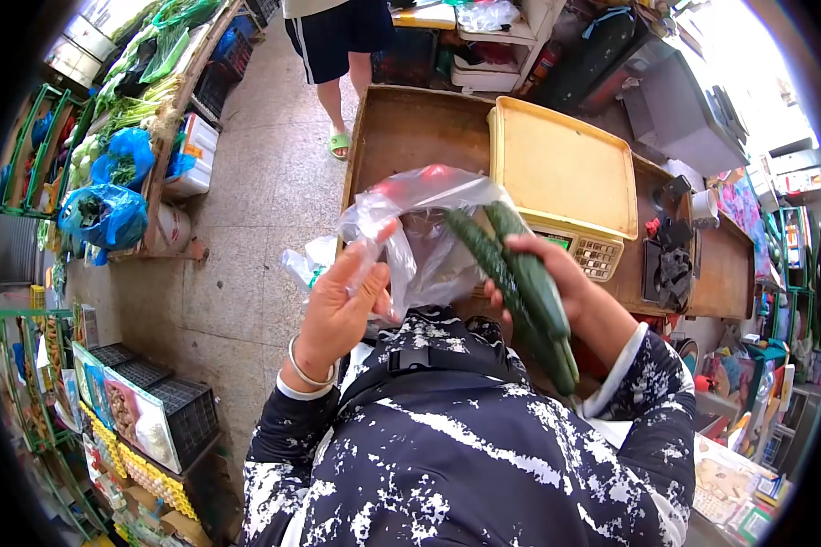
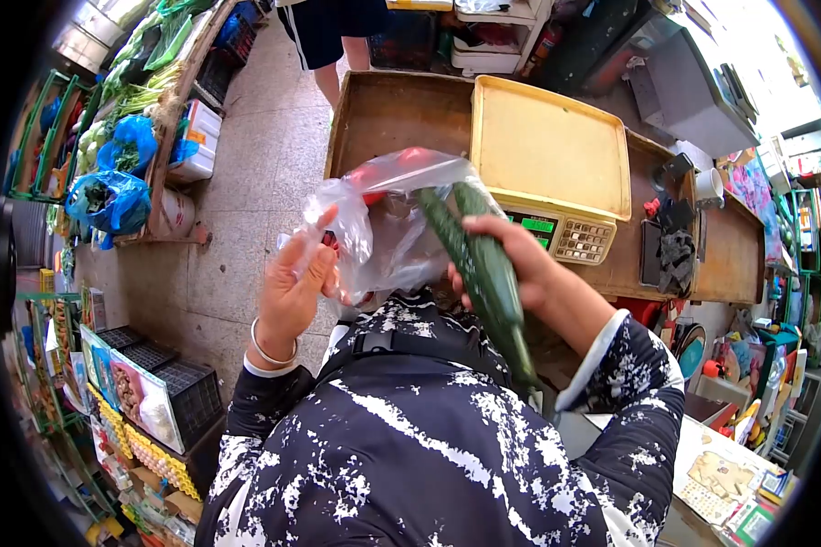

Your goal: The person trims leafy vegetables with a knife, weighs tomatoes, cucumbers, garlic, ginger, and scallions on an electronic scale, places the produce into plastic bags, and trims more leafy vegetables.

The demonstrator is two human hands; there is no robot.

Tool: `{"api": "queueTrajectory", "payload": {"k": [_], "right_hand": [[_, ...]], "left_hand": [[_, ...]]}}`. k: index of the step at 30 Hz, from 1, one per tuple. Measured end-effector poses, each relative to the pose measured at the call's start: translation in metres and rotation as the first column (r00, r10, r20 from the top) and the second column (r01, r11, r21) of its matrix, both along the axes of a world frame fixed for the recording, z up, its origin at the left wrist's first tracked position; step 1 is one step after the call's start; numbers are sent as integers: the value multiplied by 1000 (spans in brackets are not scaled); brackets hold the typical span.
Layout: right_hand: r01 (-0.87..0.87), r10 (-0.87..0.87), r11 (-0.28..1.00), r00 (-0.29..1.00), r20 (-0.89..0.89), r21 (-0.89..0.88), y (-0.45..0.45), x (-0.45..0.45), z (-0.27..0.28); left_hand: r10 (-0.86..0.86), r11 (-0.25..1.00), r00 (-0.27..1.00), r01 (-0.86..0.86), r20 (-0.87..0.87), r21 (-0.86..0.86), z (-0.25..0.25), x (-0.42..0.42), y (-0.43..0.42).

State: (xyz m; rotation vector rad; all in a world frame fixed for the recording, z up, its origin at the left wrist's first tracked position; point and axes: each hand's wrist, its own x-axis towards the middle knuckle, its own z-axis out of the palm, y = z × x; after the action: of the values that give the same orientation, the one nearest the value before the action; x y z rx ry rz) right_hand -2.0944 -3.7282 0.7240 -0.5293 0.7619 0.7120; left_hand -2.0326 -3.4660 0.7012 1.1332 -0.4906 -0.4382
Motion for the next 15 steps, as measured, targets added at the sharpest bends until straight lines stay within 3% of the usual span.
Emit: {"api": "queueTrajectory", "payload": {"k": [2, 4, 6, 8, 10, 11, 15], "right_hand": [[43, -50, 985, 998, 40, 165, 0, 16, 0], [31, -48, 991, 990, 131, 132, 6, 28, -5], [196, -205, 975, 975, 89, 100, 23, 40, -8], [256, -258, 966, 964, 57, 43, 47, 48, -2], [288, -296, 954, 948, 116, 80, 66, 61, -9], [337, -334, 941, 927, 173, 10, 74, 73, -19], [541, -502, 827, 833, 233, -151, 93, 127, -59]], "left_hand": [[-44, 996, 997, 49, -66, 70, -3, -6, -2], [-87, 988, 995, 92, -50, 121, 5, -7, -6], [-158, 968, 983, 174, -98, 182, 9, -7, -7], [-130, 980, 990, 135, -47, 143, 11, -7, -9], [40, 995, 984, -23, -173, 100, 24, -6, -15], [-39, 990, 999, 42, -24, 132, 9, 3, -6], [-17, 984, 989, 43, -149, 175, -23, 25, -4]]}}
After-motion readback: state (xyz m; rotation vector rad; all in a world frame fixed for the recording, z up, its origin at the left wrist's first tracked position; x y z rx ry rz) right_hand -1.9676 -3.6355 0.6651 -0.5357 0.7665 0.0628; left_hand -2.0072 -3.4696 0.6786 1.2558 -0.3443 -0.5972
